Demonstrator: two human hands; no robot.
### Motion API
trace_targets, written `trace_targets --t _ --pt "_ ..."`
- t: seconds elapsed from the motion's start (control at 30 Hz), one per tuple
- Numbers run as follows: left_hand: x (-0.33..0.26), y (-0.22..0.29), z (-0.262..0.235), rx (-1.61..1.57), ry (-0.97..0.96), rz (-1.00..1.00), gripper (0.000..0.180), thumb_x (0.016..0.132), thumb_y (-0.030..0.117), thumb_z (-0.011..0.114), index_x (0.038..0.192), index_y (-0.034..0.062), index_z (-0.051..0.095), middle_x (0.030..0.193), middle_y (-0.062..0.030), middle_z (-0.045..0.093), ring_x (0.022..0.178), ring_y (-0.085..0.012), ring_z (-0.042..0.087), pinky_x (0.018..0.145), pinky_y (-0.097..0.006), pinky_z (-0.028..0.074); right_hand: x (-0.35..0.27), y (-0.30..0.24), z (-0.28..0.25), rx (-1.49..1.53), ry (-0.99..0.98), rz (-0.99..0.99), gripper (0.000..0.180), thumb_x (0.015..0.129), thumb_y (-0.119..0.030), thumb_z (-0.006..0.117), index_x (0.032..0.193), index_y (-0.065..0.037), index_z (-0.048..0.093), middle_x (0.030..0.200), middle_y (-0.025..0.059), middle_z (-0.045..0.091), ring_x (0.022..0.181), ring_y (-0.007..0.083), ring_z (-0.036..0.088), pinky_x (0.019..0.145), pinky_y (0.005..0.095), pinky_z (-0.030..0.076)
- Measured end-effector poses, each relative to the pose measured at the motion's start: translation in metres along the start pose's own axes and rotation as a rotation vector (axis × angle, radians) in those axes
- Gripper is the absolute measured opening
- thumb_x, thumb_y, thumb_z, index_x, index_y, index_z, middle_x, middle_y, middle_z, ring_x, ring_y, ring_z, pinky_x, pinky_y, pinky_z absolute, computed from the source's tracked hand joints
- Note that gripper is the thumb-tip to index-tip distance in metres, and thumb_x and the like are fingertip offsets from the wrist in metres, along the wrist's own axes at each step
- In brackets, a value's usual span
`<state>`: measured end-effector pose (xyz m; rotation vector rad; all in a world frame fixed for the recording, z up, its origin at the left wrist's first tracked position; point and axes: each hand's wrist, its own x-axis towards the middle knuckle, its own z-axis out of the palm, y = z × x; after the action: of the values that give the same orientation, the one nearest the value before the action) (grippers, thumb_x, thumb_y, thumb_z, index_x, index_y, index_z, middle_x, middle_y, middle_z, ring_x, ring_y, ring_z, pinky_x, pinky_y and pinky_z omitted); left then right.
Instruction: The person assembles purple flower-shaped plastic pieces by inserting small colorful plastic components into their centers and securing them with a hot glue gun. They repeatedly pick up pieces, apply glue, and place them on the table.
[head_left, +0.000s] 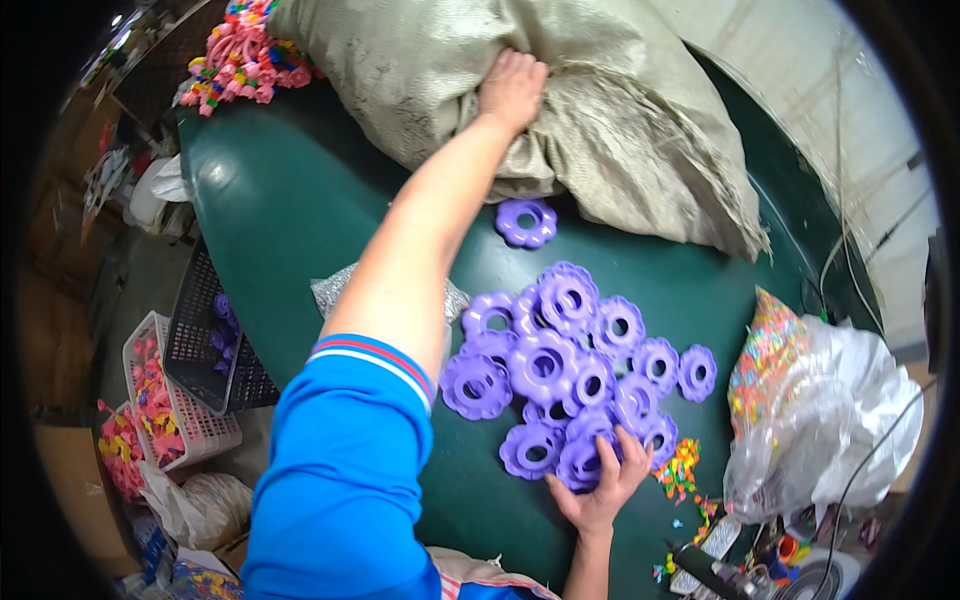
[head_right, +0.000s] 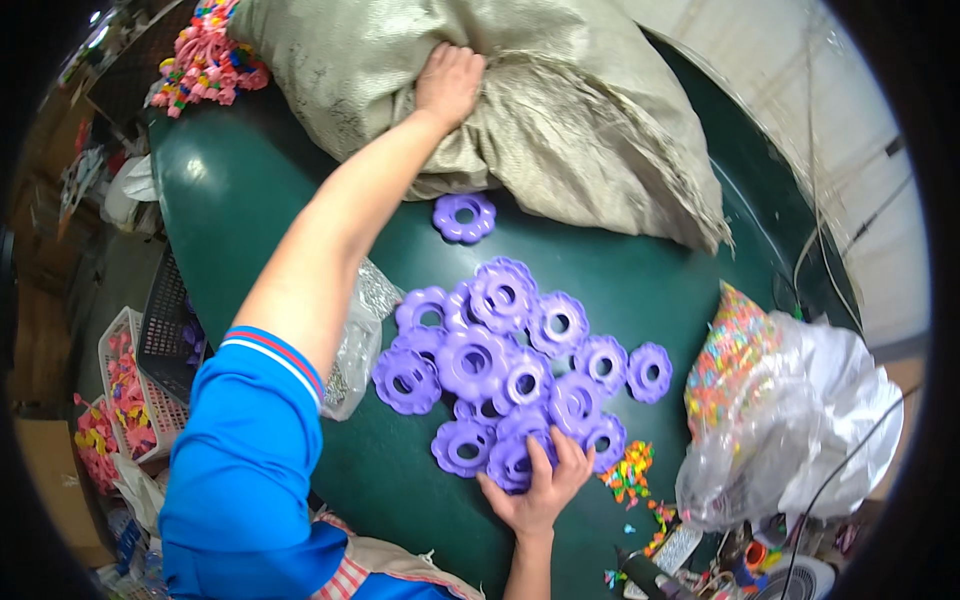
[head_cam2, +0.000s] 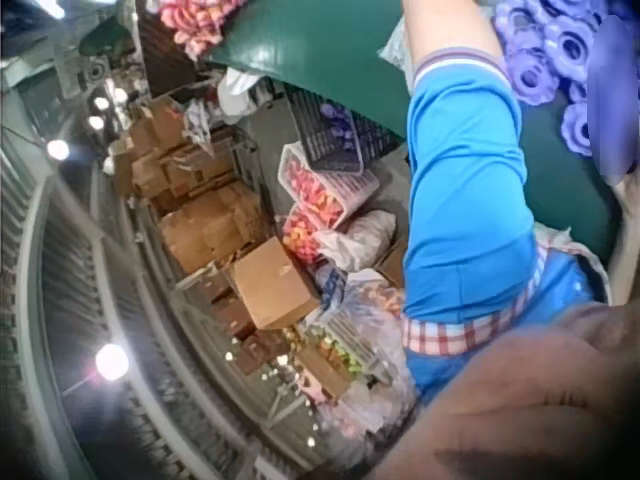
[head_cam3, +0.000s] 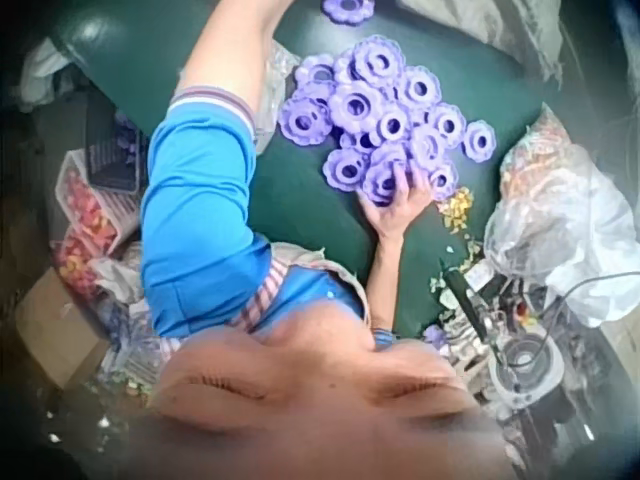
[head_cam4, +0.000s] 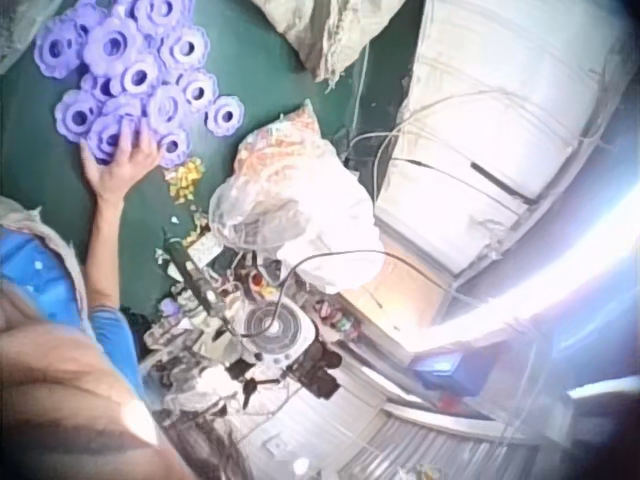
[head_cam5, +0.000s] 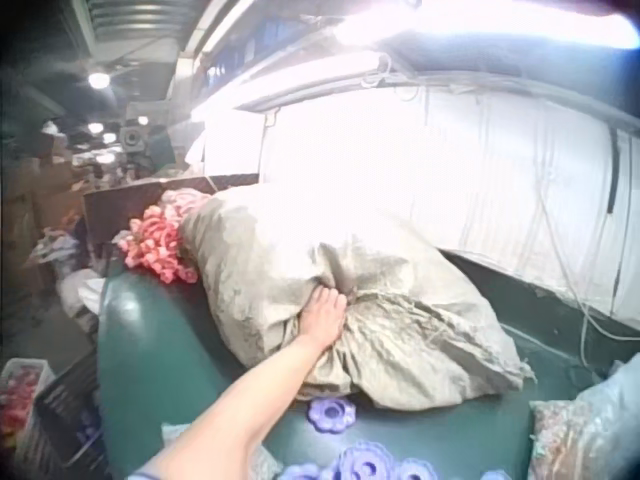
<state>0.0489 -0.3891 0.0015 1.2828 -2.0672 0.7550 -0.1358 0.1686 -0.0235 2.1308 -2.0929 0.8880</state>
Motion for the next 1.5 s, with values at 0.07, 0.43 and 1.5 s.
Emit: trace_targets --t 0.07,0.43,1.5 --pt "-0.020 -0.008 -0.010 0.019 -0.065 0.015 0.025 0.098 0.014 0.048 0.119 0.0078 0.060 0.120 -0.0111 0.062 0.131 -0.0275 0.055 0.130 -0.043 0.024 0.005 -0.004 0.002 0.015 0.034 -0.024 0.079 0.066 -0.053 0.091 0.129 -0.012 0.065 0.137 0.0178 0.059 0.130 0.0396 0.054 0.118 0.0665 0.027" --pt "-0.122 0.030 -0.193 -0.498 0.099 0.347 0.060 0.086 0.006 0.072 0.144 0.0089 0.058 0.141 -0.0132 0.057 0.128 -0.0357 0.056 0.109 -0.047 0.044 0.005 0.000 -0.003 0.184 0.115 -0.045 0.080 0.062 -0.057 0.092 0.126 -0.014 0.072 0.136 0.0113 0.062 0.128 0.0332 0.058 0.123 0.0623 0.022" --pt "-0.320 0.119 -0.399 -1.427 -1.011 -0.395 0.025 0.102 0.003 0.055 0.122 -0.0028 0.069 0.107 -0.0066 0.071 0.089 -0.0095 0.064 0.078 -0.029 0.054 -0.112 0.015 -0.060 -0.019 0.136 0.225 0.035 0.086 -0.013 0.080 0.120 -0.008 0.074 0.115 0.0077 0.067 0.106 0.0278 0.062 0.096 0.0422 0.044"
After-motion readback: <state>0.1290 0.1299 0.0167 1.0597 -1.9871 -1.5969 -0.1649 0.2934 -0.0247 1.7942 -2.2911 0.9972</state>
